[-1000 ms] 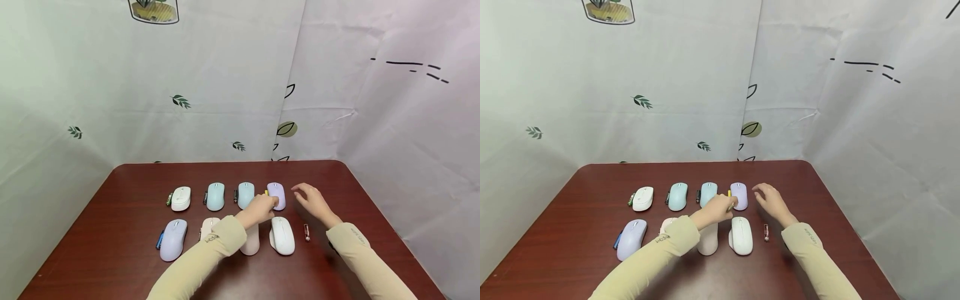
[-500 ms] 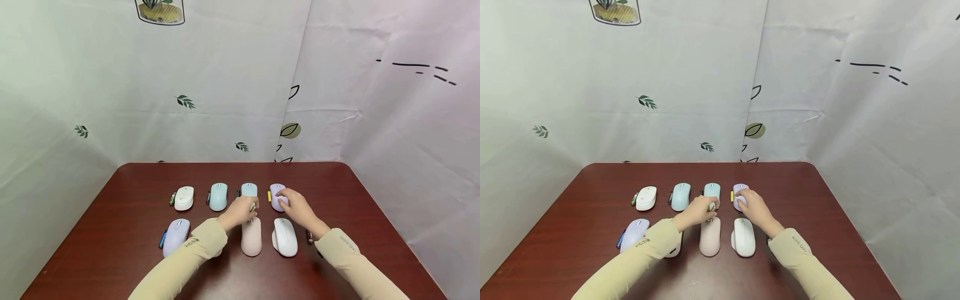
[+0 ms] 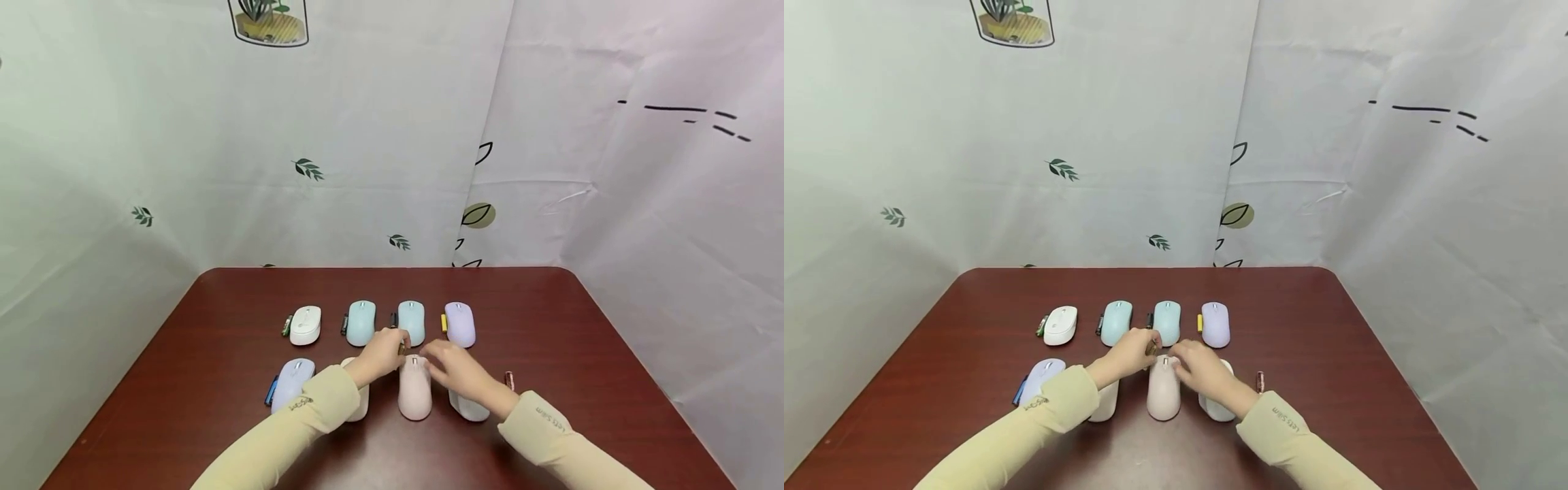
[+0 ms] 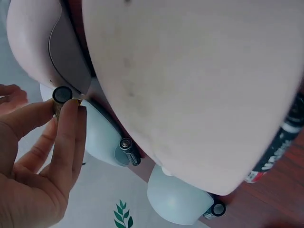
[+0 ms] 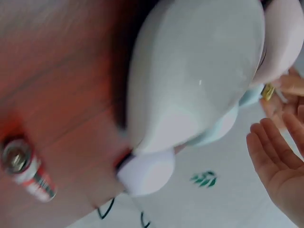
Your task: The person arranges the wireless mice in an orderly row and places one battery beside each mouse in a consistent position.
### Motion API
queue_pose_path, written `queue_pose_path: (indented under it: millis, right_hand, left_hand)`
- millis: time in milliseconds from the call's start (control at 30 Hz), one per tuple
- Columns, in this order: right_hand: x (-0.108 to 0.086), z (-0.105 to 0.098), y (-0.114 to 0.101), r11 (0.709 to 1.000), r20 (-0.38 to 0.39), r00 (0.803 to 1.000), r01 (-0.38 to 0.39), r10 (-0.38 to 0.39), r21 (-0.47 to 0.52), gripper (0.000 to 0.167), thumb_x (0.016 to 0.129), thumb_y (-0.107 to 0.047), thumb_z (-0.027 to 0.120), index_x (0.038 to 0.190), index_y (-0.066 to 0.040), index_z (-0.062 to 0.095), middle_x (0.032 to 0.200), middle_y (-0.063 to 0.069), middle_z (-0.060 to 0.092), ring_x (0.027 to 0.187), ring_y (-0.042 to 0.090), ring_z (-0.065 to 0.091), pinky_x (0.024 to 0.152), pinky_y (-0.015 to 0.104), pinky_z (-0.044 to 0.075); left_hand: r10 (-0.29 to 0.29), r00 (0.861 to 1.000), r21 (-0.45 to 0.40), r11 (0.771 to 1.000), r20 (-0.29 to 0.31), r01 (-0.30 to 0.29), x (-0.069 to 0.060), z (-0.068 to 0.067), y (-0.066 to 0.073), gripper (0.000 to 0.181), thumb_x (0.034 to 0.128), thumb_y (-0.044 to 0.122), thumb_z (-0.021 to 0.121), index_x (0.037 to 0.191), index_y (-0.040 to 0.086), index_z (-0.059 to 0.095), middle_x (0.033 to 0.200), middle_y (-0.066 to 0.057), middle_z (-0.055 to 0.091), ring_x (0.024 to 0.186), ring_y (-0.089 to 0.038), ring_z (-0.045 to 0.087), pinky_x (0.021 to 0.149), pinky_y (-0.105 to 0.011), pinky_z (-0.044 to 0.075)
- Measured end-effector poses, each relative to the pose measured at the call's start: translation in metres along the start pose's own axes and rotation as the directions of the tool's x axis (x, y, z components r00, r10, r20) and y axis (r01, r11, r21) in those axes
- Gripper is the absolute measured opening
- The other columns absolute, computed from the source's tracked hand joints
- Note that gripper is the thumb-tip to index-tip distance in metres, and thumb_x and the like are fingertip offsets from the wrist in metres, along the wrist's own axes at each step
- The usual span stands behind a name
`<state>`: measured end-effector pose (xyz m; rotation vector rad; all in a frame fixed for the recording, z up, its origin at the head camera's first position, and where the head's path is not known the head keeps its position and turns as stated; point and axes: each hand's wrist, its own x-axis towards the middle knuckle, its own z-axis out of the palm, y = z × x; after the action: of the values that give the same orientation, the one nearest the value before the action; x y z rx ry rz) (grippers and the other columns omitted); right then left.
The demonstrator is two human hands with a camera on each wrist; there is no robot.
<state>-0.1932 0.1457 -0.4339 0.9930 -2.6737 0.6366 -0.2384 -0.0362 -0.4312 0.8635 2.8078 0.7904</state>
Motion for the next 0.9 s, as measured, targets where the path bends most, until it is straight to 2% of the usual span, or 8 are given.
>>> queue_pose_path:
  millis: [67, 167, 367, 633, 700, 767, 833, 900]
  right_hand:
    - [0.000, 0.005, -0.006, 1.000, 0.060, 0.998, 0.022, -0.021, -0.002, 0.016, 0.084, -0.004, 0.063, 0.100, -0.002, 0.065, 0.097, 0.008, 0.067, 0.090, 0.020, 0.063, 0.077, 0.031, 0.051]
    - [0.000, 0.011, -0.013, 1.000, 0.135, 0.991, 0.012, -0.009, -0.026, 0.020, 0.085, -0.009, 0.064, 0.104, -0.004, 0.064, 0.103, 0.008, 0.065, 0.095, 0.021, 0.062, 0.080, 0.033, 0.051]
    - [0.003, 0.014, -0.020, 0.996, 0.150, 0.986, -0.065, 0.074, -0.062, 0.031, 0.080, -0.018, 0.072, 0.105, -0.003, 0.063, 0.106, 0.010, 0.063, 0.095, 0.027, 0.061, 0.080, 0.041, 0.050]
    - [0.006, 0.011, -0.022, 0.991, 0.178, 0.975, -0.121, 0.129, -0.054, 0.034, 0.078, -0.022, 0.074, 0.105, -0.002, 0.065, 0.104, 0.013, 0.063, 0.093, 0.030, 0.061, 0.079, 0.044, 0.049]
    - [0.005, 0.010, -0.023, 0.991, 0.185, 0.974, -0.123, 0.130, -0.050, 0.035, 0.078, -0.022, 0.075, 0.104, -0.002, 0.065, 0.103, 0.013, 0.064, 0.093, 0.031, 0.061, 0.079, 0.044, 0.049]
    - [0.006, 0.009, -0.024, 0.991, 0.191, 0.972, -0.127, 0.133, -0.048, 0.035, 0.078, -0.022, 0.075, 0.104, -0.001, 0.065, 0.102, 0.014, 0.065, 0.093, 0.031, 0.061, 0.079, 0.044, 0.049]
    - [0.006, 0.009, -0.024, 0.990, 0.195, 0.971, -0.131, 0.138, -0.046, 0.036, 0.077, -0.021, 0.075, 0.105, 0.000, 0.065, 0.102, 0.015, 0.065, 0.093, 0.032, 0.061, 0.079, 0.045, 0.049]
    - [0.005, 0.010, -0.024, 0.990, 0.197, 0.970, -0.135, 0.141, -0.042, 0.036, 0.078, -0.021, 0.075, 0.105, 0.000, 0.065, 0.103, 0.015, 0.065, 0.094, 0.032, 0.061, 0.080, 0.045, 0.048]
  left_hand:
    - [-0.011, 1.000, 0.024, 1.000, -0.002, 0.011, -0.002, 0.002, 0.000, 0.009, 0.0794, -0.002, 0.067, 0.086, 0.003, 0.063, 0.069, -0.006, 0.061, 0.054, -0.009, 0.047, 0.052, -0.021, 0.040]
    - [-0.020, 1.000, 0.057, 0.998, -0.013, 0.020, -0.005, 0.003, 0.001, 0.007, 0.0787, -0.002, 0.068, 0.081, 0.003, 0.063, 0.074, -0.007, 0.064, 0.058, -0.010, 0.051, 0.054, -0.022, 0.043]
    - [-0.053, 0.998, 0.048, 0.997, -0.015, 0.053, -0.007, 0.003, 0.001, 0.005, 0.0808, 0.001, 0.068, 0.086, 0.000, 0.066, 0.080, -0.010, 0.067, 0.060, -0.015, 0.060, 0.055, -0.023, 0.048]
    - [-0.037, 0.998, 0.046, 0.998, -0.060, 0.040, -0.012, 0.006, -0.005, 0.012, 0.0790, -0.006, 0.062, 0.089, -0.003, 0.068, 0.083, -0.014, 0.070, 0.063, -0.017, 0.063, 0.059, -0.027, 0.052]
    - [-0.043, 0.997, 0.043, 0.998, -0.069, 0.046, -0.013, 0.006, -0.006, 0.012, 0.0776, -0.007, 0.061, 0.087, -0.003, 0.068, 0.081, -0.013, 0.069, 0.060, -0.013, 0.060, 0.059, -0.026, 0.052]
    - [-0.052, 0.997, 0.027, 0.998, -0.063, 0.054, -0.014, 0.006, -0.005, 0.008, 0.0767, -0.008, 0.061, 0.079, -0.003, 0.066, 0.070, -0.009, 0.065, 0.052, -0.009, 0.050, 0.053, -0.023, 0.047]
    - [-0.059, 0.996, 0.005, 0.998, -0.060, 0.059, -0.015, 0.006, -0.004, 0.012, 0.0756, -0.009, 0.061, 0.068, 0.001, 0.061, 0.057, -0.002, 0.054, 0.047, -0.006, 0.038, 0.047, -0.020, 0.038]
    - [-0.076, 0.996, -0.014, 0.997, -0.045, 0.076, -0.017, 0.006, -0.002, 0.026, 0.0756, -0.010, 0.061, 0.058, 0.006, 0.050, 0.049, 0.004, 0.037, 0.045, -0.006, 0.027, 0.043, -0.019, 0.027]
